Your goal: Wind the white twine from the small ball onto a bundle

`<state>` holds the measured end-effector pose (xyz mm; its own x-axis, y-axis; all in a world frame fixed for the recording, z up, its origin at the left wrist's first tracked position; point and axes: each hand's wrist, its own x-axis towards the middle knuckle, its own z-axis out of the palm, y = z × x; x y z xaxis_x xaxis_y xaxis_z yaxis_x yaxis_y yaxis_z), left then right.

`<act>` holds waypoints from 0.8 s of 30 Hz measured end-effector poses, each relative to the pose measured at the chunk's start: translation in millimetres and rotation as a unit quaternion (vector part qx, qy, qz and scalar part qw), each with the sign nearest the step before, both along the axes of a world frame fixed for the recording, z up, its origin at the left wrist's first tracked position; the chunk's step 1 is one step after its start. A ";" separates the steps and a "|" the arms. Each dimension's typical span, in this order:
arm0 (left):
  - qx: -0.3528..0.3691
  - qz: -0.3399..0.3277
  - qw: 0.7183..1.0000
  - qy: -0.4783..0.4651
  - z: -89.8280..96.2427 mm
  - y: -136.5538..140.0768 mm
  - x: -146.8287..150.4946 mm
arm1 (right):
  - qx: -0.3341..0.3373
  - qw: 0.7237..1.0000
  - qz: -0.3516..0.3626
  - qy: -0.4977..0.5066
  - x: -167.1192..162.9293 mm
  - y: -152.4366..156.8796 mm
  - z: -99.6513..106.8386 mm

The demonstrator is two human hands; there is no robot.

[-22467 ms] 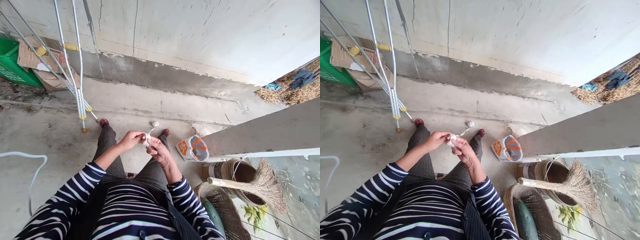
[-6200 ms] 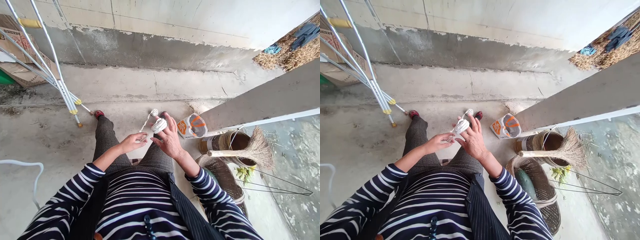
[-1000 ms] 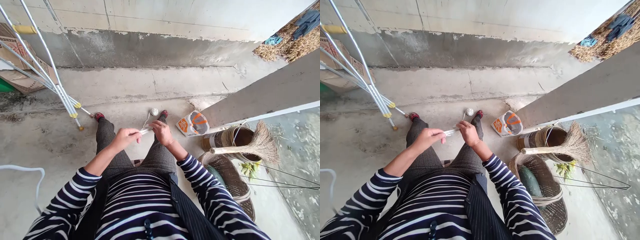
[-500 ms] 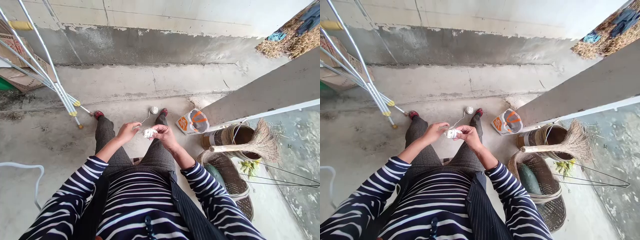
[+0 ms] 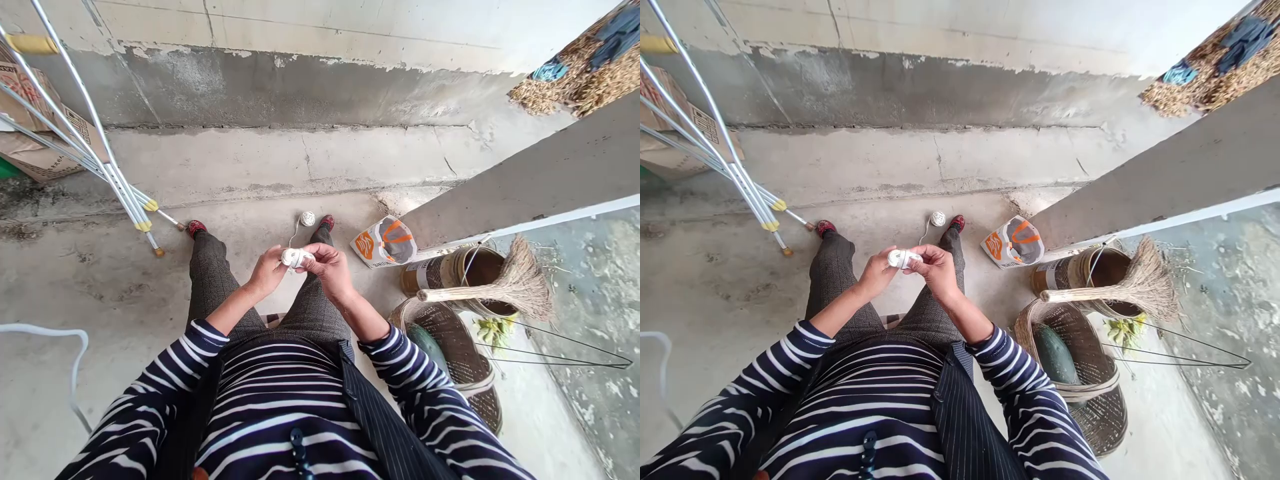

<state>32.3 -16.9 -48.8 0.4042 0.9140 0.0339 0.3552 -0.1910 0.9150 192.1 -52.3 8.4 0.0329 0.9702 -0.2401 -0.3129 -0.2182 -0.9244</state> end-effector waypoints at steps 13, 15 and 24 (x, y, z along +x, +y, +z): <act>-0.264 -0.214 0.933 -0.120 33.8 -24.7 -31.1 | 0.258 0.842 -0.026 -0.473 27.1 25.6 -59.3; -0.265 -0.214 0.930 -0.134 41.7 -18.7 -35.1 | 0.287 0.810 0.033 -0.510 29.6 19.4 -67.7; -0.244 -0.092 0.957 -0.125 43.1 35.7 -36.7 | 0.212 0.935 0.154 -0.239 25.1 -16.0 -48.1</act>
